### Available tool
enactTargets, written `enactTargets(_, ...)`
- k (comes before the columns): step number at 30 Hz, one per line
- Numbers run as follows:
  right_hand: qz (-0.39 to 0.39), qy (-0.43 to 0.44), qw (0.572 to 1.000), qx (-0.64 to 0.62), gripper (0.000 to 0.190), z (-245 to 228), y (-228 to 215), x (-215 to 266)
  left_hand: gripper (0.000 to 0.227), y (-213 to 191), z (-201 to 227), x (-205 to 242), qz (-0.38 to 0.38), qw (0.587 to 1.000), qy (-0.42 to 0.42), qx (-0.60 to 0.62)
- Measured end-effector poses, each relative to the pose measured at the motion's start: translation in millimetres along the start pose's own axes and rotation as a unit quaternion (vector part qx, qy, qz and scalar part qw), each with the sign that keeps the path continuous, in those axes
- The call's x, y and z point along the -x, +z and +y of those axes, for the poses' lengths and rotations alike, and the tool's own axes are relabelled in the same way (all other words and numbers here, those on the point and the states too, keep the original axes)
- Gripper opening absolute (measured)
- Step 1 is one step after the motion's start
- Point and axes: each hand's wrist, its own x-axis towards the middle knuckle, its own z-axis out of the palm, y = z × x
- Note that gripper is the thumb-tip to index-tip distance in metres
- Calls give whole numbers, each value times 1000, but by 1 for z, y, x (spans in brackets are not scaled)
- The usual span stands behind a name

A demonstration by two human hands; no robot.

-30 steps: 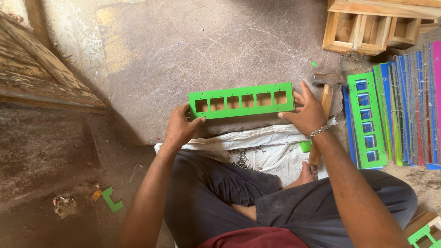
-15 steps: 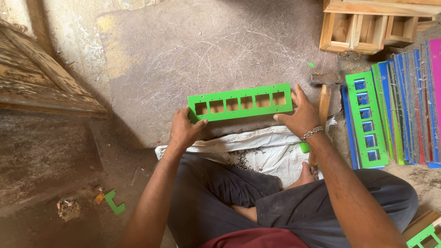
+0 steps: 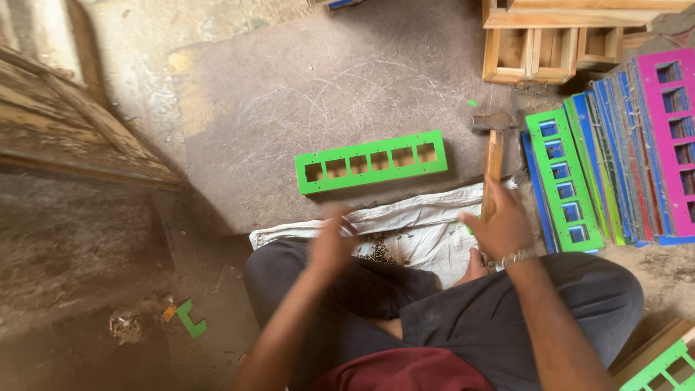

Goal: The person sits on the floor and uses a hammer to drive nails into green and dark green plastic frames placed on wooden boards. They repeatedly hammer, flip, and reposition the frames, then stack completed units on a nearby pile.

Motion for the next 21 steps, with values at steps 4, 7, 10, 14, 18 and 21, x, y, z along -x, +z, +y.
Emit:
enactTargets(4, 31, 10, 999, 25, 107, 12, 13, 13, 22, 61, 15, 20, -140, 974, 103, -144)
enactTargets(7, 5, 80, 996, -24, 110, 19, 22, 1, 23, 85, 2, 20, -147, 953, 130, -229)
enactTargets(10, -21, 140, 989, -50, 112, 19, 26, -12, 22, 90, -13, 17, -163, 949, 137, -233)
enactTargets(14, -11, 144, 989, -31, 110, 25, 32, -14, 19, 94, -20, 22, -146, 948, 155, -235)
enactTargets(18, 1, 125, 992, -22, 108, 29, 36, -20, 15, 85, -12, 26, -106, 968, 154, -166)
enactTargets(21, -10, 140, 989, -45, 108, 37, 40, -20, 10, 72, 0, 31, -116, 986, 94, -69)
